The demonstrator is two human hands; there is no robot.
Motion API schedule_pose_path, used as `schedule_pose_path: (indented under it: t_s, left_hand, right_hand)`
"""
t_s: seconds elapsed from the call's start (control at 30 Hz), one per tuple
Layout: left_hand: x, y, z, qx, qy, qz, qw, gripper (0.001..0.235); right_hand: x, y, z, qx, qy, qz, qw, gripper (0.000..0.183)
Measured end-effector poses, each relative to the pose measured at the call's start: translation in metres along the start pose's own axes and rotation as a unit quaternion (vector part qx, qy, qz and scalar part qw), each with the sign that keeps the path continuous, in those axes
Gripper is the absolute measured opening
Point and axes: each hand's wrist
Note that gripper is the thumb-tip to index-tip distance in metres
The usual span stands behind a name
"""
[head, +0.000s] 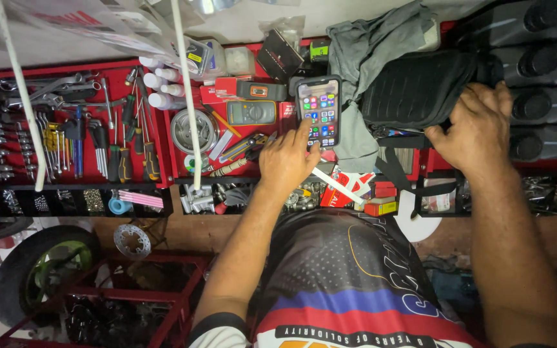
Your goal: Scraping gasket residue from an engine block and cleaning the surface
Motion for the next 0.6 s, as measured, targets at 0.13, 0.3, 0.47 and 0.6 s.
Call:
schedule_pose_path:
  t_s: [0.13,0.3,0.47,0.6]
  left_hand:
    - [0.002,0.001,-0.009,-0.036,0.025,0.009,0.999,0.036]
    - [-0.006,0.009,-0.007,-0.032,-0.014,0.014,0.999,0.037]
    - [-0.006,0.037,-0.009,-0.081,-0.056,0.058,0.993,0.037]
    - [0.003,0.07,-0.015,-0.117,-0.027,0.108,0.987,0.037]
  right_hand:
    - [0.0,-0.002,-0.002,-0.015,-0.031,0.016,0.999,0.044]
    - [0.001,0.001,-0.002,-0.021,-0.036,0.016,0.999,0.043]
    - [0.005,0.001,-0.001,-0.011,-0.048,-0.014,0.999,0.046]
    - [0.005,0.006,0.004,-0.047,-0.056,-0.027,0.997,0.043]
Point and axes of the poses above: each hand's wrist, its own x-axis towards the middle knuckle, its own z-axis out of the palm, y = z × x, and after that the axes turned 1 degree about -y, right-handed
